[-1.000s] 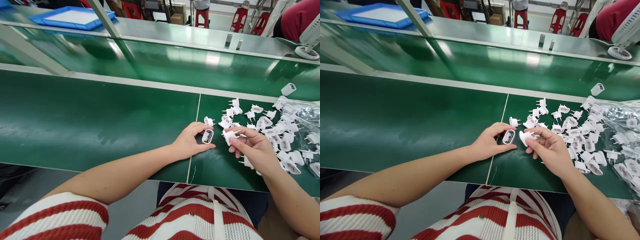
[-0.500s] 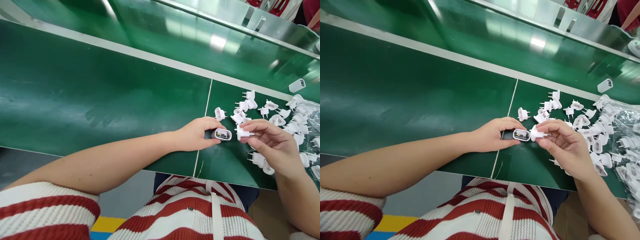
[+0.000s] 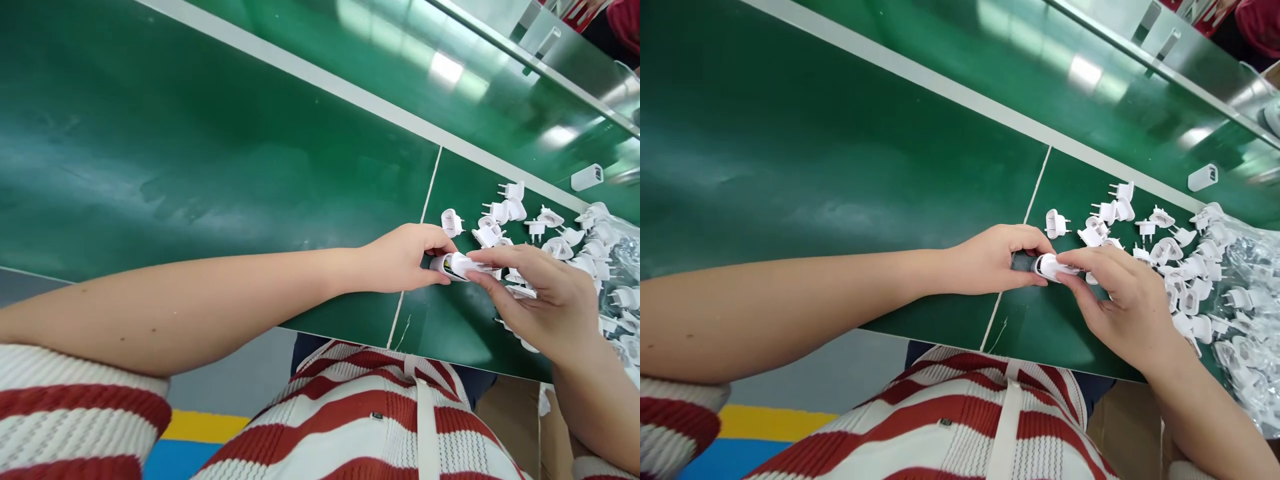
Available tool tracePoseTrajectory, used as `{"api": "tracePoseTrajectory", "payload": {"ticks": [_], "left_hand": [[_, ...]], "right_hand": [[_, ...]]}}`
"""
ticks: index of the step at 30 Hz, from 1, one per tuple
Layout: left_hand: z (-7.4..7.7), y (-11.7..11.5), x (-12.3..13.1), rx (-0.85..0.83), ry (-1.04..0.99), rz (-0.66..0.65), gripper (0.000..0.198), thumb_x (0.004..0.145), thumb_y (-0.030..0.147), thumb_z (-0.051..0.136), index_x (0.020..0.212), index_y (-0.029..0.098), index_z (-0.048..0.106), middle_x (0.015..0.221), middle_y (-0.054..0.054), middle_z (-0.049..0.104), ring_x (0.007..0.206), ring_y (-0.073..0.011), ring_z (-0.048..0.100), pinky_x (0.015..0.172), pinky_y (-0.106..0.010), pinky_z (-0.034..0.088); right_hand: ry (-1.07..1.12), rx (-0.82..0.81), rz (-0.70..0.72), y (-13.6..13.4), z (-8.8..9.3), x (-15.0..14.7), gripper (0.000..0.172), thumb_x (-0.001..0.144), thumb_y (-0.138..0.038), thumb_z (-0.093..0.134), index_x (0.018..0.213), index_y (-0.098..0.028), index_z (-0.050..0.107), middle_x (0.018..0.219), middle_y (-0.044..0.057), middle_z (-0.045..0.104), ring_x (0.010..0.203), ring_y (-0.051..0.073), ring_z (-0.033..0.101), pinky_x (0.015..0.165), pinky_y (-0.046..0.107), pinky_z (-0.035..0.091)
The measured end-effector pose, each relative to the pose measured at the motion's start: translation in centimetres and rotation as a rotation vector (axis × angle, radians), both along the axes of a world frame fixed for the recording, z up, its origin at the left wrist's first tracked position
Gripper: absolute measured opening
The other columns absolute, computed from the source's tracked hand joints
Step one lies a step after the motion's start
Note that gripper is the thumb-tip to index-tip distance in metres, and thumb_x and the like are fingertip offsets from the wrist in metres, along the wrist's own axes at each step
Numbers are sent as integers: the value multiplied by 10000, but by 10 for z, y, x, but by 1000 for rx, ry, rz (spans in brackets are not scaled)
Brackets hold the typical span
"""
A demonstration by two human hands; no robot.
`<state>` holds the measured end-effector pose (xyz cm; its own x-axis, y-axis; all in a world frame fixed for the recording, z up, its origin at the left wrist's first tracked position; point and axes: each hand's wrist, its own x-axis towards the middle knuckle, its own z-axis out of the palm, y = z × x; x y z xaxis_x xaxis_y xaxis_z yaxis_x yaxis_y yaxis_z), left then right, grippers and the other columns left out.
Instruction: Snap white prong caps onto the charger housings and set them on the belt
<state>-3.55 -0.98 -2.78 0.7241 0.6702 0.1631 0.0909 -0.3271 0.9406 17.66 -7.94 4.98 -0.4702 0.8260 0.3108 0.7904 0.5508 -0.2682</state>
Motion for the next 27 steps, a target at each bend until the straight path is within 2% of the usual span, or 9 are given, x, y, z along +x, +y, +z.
{"api": "tracePoseTrajectory", "payload": {"ticks": [6, 9, 12, 19, 24, 27], "left_hand": [[-1, -1, 1, -21, -29, 15, 178, 804, 161, 811, 961, 169, 728, 978, -29, 728, 920, -193, 664, 826, -306, 506], [-1, -1, 2, -24, -14, 25, 180, 804, 163, 814, 964, 163, 734, 992, -35, 730, 928, -199, 666, 828, -308, 505], [0, -1, 2, -19, -7, 25, 160, 811, 170, 811, 953, 165, 738, 974, -29, 722, 911, -193, 663, 811, -300, 500], [0, 0, 2, -21, -6, 8, 161, 815, 180, 810, 951, 160, 728, 955, -31, 709, 892, -188, 652, 799, -299, 497], [-1, -1, 2, -12, -20, 13, 140, 821, 177, 792, 948, 171, 731, 966, -30, 721, 901, -191, 656, 808, -311, 502], [-2, -1, 2, -7, -35, 20, 159, 812, 154, 792, 959, 177, 735, 977, -28, 727, 915, -193, 663, 821, -312, 506]], "right_hand": [[-132, 56, 93, -3, 0, -4, 384, 949, -132, 682, 1286, -314, 675, 1056, 36, 782, 870, 240, 715, 782, 380, 544], [-154, 80, 43, -5, 3, -3, 410, 941, -147, 700, 1307, -329, 670, 1055, 30, 785, 868, 242, 732, 718, 359, 524], [-120, 54, -23, -4, 3, -1, 361, 938, -189, 719, 1262, -344, 689, 998, 20, 785, 829, 238, 738, 647, 348, 509], [-86, -4, -36, -3, 12, -1, 274, 934, -231, 729, 1172, -366, 720, 967, 14, 781, 792, 237, 735, 640, 359, 532], [-76, -28, 21, 2, 10, 0, 330, 938, -211, 714, 1220, -382, 702, 990, 10, 782, 785, 231, 729, 633, 356, 540], [-60, -50, 72, 4, 5, -1, 380, 935, -170, 706, 1255, -374, 682, 1016, 9, 779, 820, 222, 726, 681, 355, 554]]}}
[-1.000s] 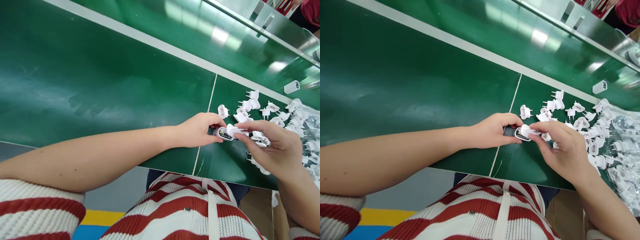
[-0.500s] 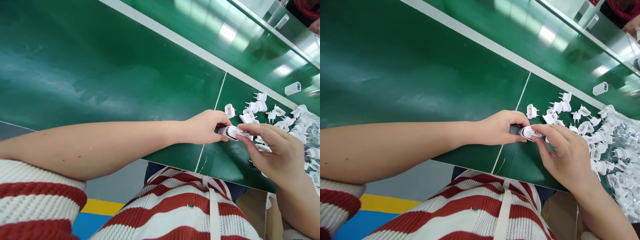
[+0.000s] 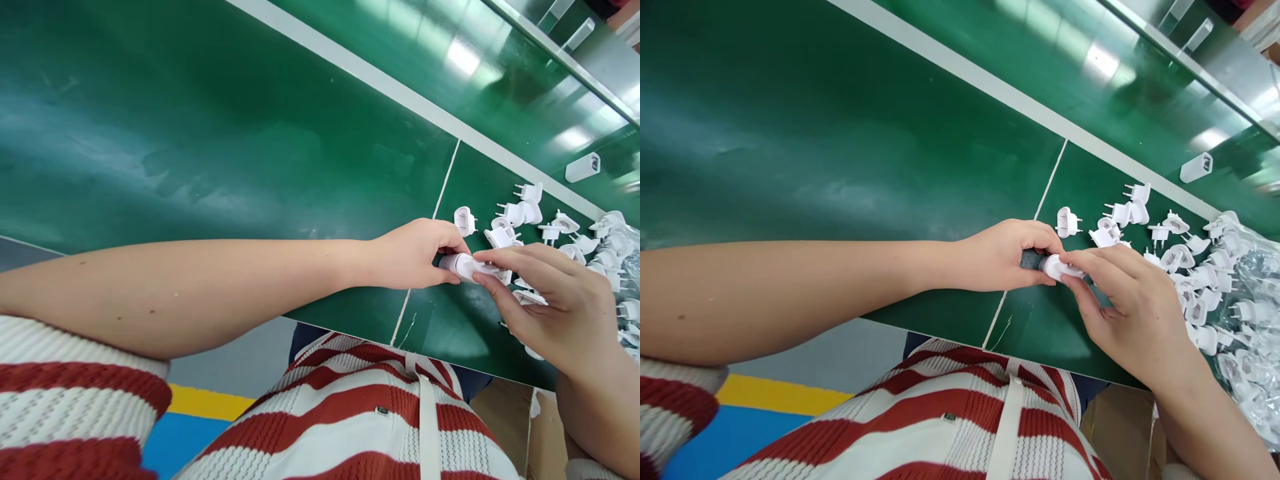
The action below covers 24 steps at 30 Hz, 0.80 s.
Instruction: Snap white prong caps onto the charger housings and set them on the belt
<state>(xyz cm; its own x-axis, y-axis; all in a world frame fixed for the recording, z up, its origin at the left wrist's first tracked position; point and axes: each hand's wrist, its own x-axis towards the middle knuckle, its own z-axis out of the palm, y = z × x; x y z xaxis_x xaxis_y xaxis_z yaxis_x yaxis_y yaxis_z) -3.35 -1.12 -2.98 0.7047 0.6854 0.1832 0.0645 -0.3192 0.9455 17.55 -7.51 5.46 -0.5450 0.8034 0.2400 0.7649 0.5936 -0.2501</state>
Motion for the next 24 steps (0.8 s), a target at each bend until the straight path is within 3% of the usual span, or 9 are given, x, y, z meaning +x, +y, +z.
{"api": "tracePoseTrajectory", "payload": {"ticks": [5, 10, 17, 20, 24], "left_hand": [[0, 0, 0, 11, 0, 3, 167, 816, 151, 803, 964, 163, 729, 977, -36, 726, 916, -191, 662, 825, -315, 508], [0, 0, 0, 15, -9, 0, 150, 811, 146, 806, 935, 168, 725, 980, -36, 732, 917, -194, 668, 835, -326, 514], [2, -2, 0, 3, 7, 25, 148, 817, 142, 812, 940, 155, 730, 969, -36, 727, 912, -192, 668, 828, -316, 509], [3, -3, 1, -7, 17, 37, 142, 818, 147, 815, 935, 159, 734, 963, -31, 728, 909, -191, 667, 828, -317, 506], [2, -4, 2, -32, -9, 56, 150, 794, 146, 831, 912, 166, 742, 940, -25, 726, 896, -193, 669, 818, -317, 505]], "right_hand": [[-26, 77, -61, -8, -7, -4, 393, 924, -152, 716, 1257, -359, 681, 1039, 19, 775, 852, 231, 729, 710, 364, 557], [-129, 193, -93, -19, -11, -10, 410, 925, -138, 708, 1291, -317, 657, 1004, 47, 768, 827, 243, 718, 648, 363, 523], [-113, 128, -180, -12, -10, -19, 226, 944, -160, 654, 1110, -298, 721, 890, 27, 749, 719, 213, 691, 550, 346, 424], [-128, 137, -211, -12, -12, -21, 213, 937, -148, 648, 1077, -282, 738, 863, 32, 743, 678, 202, 669, 520, 340, 372], [-18, 133, -265, -16, -21, -21, 234, 933, -152, 665, 1095, -298, 751, 850, 31, 737, 682, 206, 665, 557, 341, 409]]}}
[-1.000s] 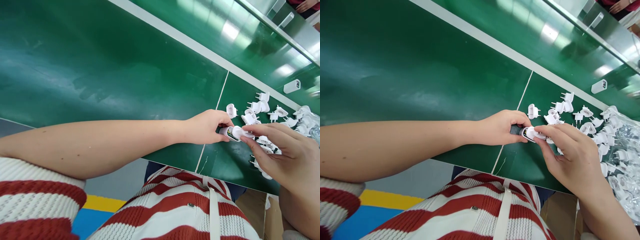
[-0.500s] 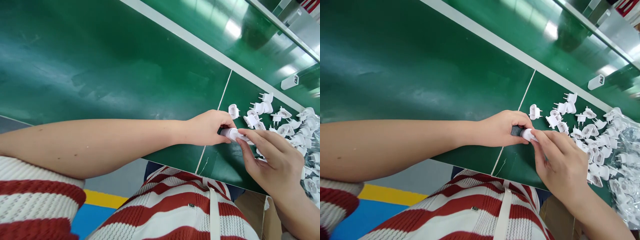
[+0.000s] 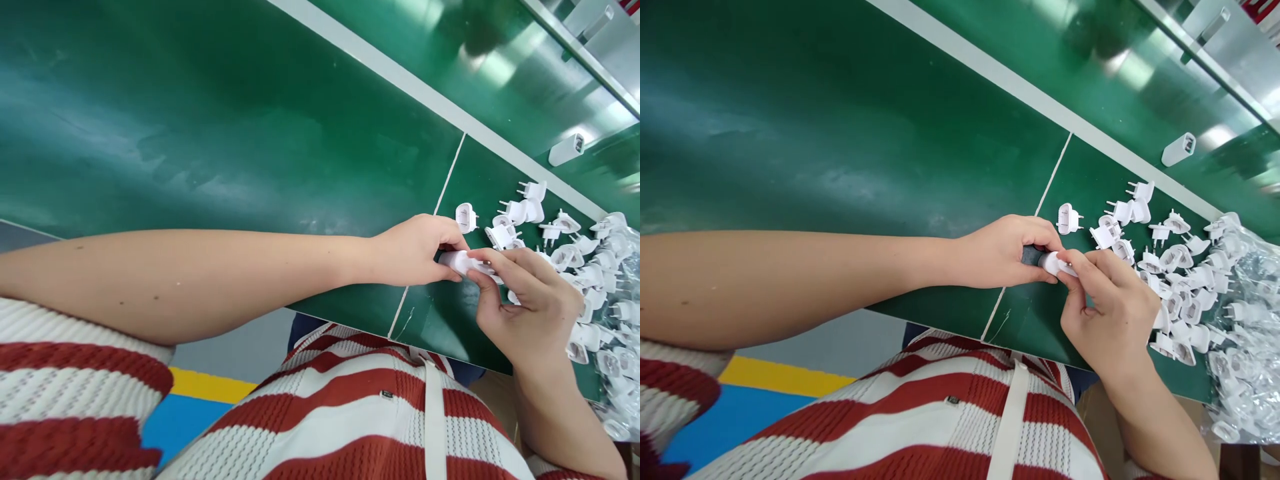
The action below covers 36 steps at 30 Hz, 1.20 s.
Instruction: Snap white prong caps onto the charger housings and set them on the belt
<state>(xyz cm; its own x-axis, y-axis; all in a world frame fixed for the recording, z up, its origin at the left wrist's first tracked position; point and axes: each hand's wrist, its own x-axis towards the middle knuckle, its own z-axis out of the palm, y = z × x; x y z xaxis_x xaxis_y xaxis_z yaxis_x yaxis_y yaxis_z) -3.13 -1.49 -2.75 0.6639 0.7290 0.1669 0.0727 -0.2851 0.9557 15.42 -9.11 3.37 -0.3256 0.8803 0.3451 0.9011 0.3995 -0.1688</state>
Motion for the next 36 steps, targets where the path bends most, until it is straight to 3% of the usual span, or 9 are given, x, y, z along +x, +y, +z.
{"api": "tracePoseTrajectory", "payload": {"ticks": [8, 13, 18, 22, 26, 29, 31, 33, 36], "left_hand": [[-3, 0, 3, 34, 31, 30, 157, 788, 197, 845, 914, 163, 757, 908, -30, 718, 872, -198, 658, 775, -309, 495], [-3, 0, 2, 49, 27, 1, 153, 798, 184, 828, 931, 159, 758, 915, -25, 719, 866, -177, 642, 758, -287, 481], [-4, -1, 4, 3, 25, 39, 192, 762, 181, 848, 934, 166, 763, 897, -14, 722, 860, -174, 645, 744, -275, 475], [-6, -3, 6, 5, 35, 58, 206, 752, 180, 840, 938, 155, 754, 900, -29, 734, 852, -186, 659, 748, -283, 486], [-2, -4, 1, 157, 66, -9, 276, 810, 233, 807, 1071, 158, 757, 992, -56, 764, 923, -210, 680, 839, -316, 503], [13, -4, -7, 125, 131, -44, 257, 871, 287, 758, 1103, 180, 778, 978, -48, 785, 873, -198, 687, 779, -300, 501], [27, 2, -13, 30, 188, -53, 278, 832, 318, 790, 1079, 191, 796, 966, -40, 798, 838, -197, 697, 747, -293, 514], [40, 19, -18, -13, 227, -2, 306, 786, 336, 811, 1054, 189, 805, 958, -38, 804, 838, -207, 712, 771, -304, 542], [48, 68, -23, 77, 240, 220, 393, 755, 378, 801, 1090, 174, 789, 988, -53, 803, 902, -234, 730, 874, -346, 567]], "right_hand": [[109, 27, -24, 0, -12, 8, 201, 944, -194, 680, 1091, -270, 794, 951, 42, 786, 796, 212, 729, 644, 319, 525], [219, -165, 60, 9, -5, 22, 174, 909, -275, 775, 1079, -298, 806, 947, 11, 799, 802, 195, 739, 659, 298, 550], [163, -34, 6, 8, -9, 17, 146, 933, -224, 716, 1027, -270, 818, 889, 15, 790, 744, 180, 726, 602, 287, 524], [199, -36, -26, -1, -19, 10, 174, 963, -224, 661, 1058, -256, 804, 964, 31, 795, 814, 192, 736, 671, 304, 560], [348, -180, -40, 2, -20, 17, 220, 929, -255, 706, 1128, -291, 793, 985, 20, 796, 853, 202, 748, 695, 320, 589], [494, -353, -14, 12, -13, 27, 382, 872, -320, 786, 1251, -306, 742, 1092, 18, 800, 949, 225, 768, 838, 379, 629], [513, -307, -11, 20, -11, 31, 390, 928, -333, 721, 1315, -286, 701, 1185, 44, 781, 1036, 242, 758, 929, 428, 623], [399, -169, -15, 26, -14, 27, 348, 1014, -270, 567, 1341, -240, 683, 1300, 93, 736, 1169, 271, 712, 1006, 480, 594], [67, -91, 34, 27, -29, 12, 421, 1022, -176, 517, 1431, -147, 610, 1537, 182, 555, 1424, 368, 523, 1154, 623, 458]]}}
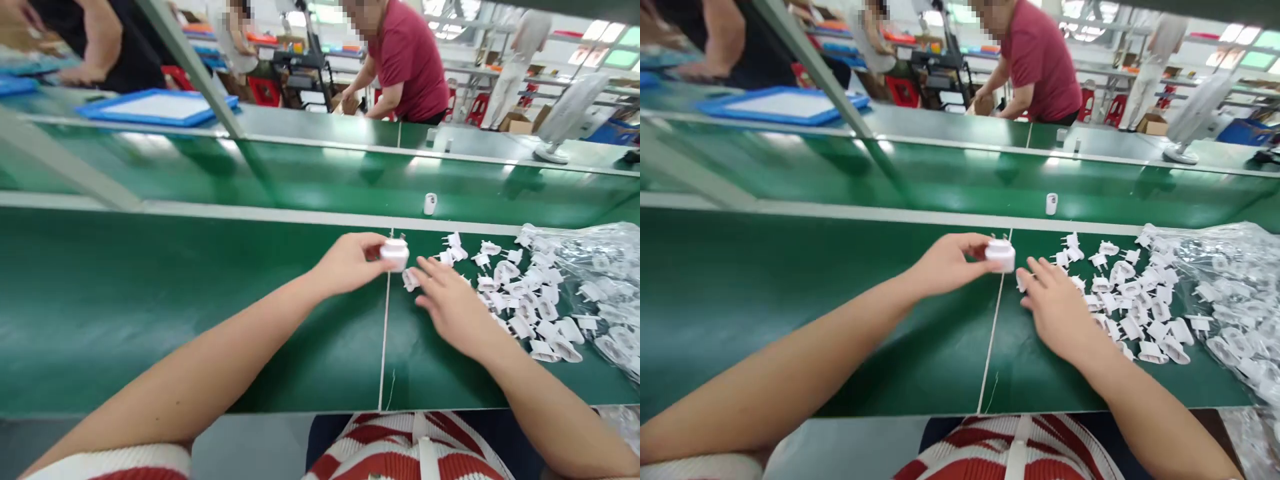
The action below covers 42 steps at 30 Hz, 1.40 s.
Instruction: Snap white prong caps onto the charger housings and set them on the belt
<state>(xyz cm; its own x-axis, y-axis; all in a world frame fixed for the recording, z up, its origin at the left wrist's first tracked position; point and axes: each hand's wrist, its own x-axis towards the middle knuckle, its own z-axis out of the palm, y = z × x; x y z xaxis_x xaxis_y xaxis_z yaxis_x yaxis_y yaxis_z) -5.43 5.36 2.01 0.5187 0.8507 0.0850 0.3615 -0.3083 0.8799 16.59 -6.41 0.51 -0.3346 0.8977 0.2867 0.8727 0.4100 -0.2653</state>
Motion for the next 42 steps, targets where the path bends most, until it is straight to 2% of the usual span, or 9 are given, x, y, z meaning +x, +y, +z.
{"api": "tracePoseTrajectory", "payload": {"ticks": [4, 10, 14, 17, 20, 23, 29, 34, 42], "left_hand": [[-14, 93, 8, 80, 93, 440, 428, 710, 409, 779, 1068, 176, 755, 1042, -64, 787, 969, -260, 731, 925, -358, 561], [-31, 179, 17, 173, 184, 627, 318, 707, 407, 716, 920, 180, 655, 892, -73, 702, 1089, -395, 667, 982, -518, 505], [-34, 189, 17, 205, 230, 690, 393, 689, 342, 697, 1018, 149, 605, 946, -85, 671, 1172, -470, 610, 1001, -598, 482], [-36, 183, 36, 337, 217, 753, 718, 718, 312, 690, 1372, 122, 463, 1370, -166, 592, 1399, -477, 440, 1123, -631, 393], [-42, 174, 72, 453, 228, 606, 841, 755, 426, 736, 1484, 159, 412, 1554, -150, 479, 1478, -408, 381, 1241, -545, 300], [-49, 170, 108, 280, 291, 419, 944, 654, 544, 851, 1416, 117, 493, 1488, -228, 545, 1456, -485, 394, 1232, -601, 292], [-55, 175, 126, 84, 189, 388, 538, 847, 302, 690, 1325, 115, 528, 1363, -247, 615, 1294, -396, 593, 1113, -537, 461], [-43, 135, 96, 119, 85, 390, 541, 837, 284, 706, 1321, 160, 498, 1384, -167, 568, 1233, -269, 629, 1080, -397, 504], [-44, -39, 31, -171, -105, -57, 541, 758, 279, 783, 1251, 207, 572, 1012, -15, 651, 883, -168, 657, 859, -324, 527]], "right_hand": [[-267, -47, 92, -4, -19, -20, 377, 1019, -246, 601, 1365, -100, 631, 1588, 197, 487, 1402, 366, 514, 1192, 617, 399], [-293, -138, 36, -6, -13, -24, 135, 937, -201, 682, 1048, -124, 673, 1175, 133, 649, 987, 259, 596, 812, 381, 544], [-269, -234, 47, -7, -5, -22, 468, 735, -85, 799, 1166, -108, 619, 1119, 122, 630, 984, 256, 564, 741, 346, 505], [-226, -265, 82, -6, -5, -20, 439, 715, -53, 783, 1132, -102, 655, 1165, 151, 633, 1014, 260, 552, 758, 336, 500], [-71, -258, 58, -8, -6, -20, 404, 776, -44, 725, 1169, -120, 671, 1202, 135, 627, 1066, 258, 556, 820, 338, 508], [189, -281, -23, -13, -5, -22, 411, 902, -98, 635, 1304, -183, 624, 1253, 94, 591, 954, 201, 604, 794, 312, 524], [437, -313, -103, -19, 0, -20, 310, 1031, -258, 504, 1307, -175, 619, 1250, 113, 616, 1022, 219, 657, 911, 359, 547], [837, -444, -273, -8, 5, -5, 311, 920, -359, 682, 1202, -237, 633, 1065, 34, 713, 885, 184, 648, 787, 319, 514], [1560, -796, -188, -2, 11, 15, 687, 858, -834, 554, 791, -166, 700, 729, 40, 673, 463, 62, 251, 452, 252, 189]]}}
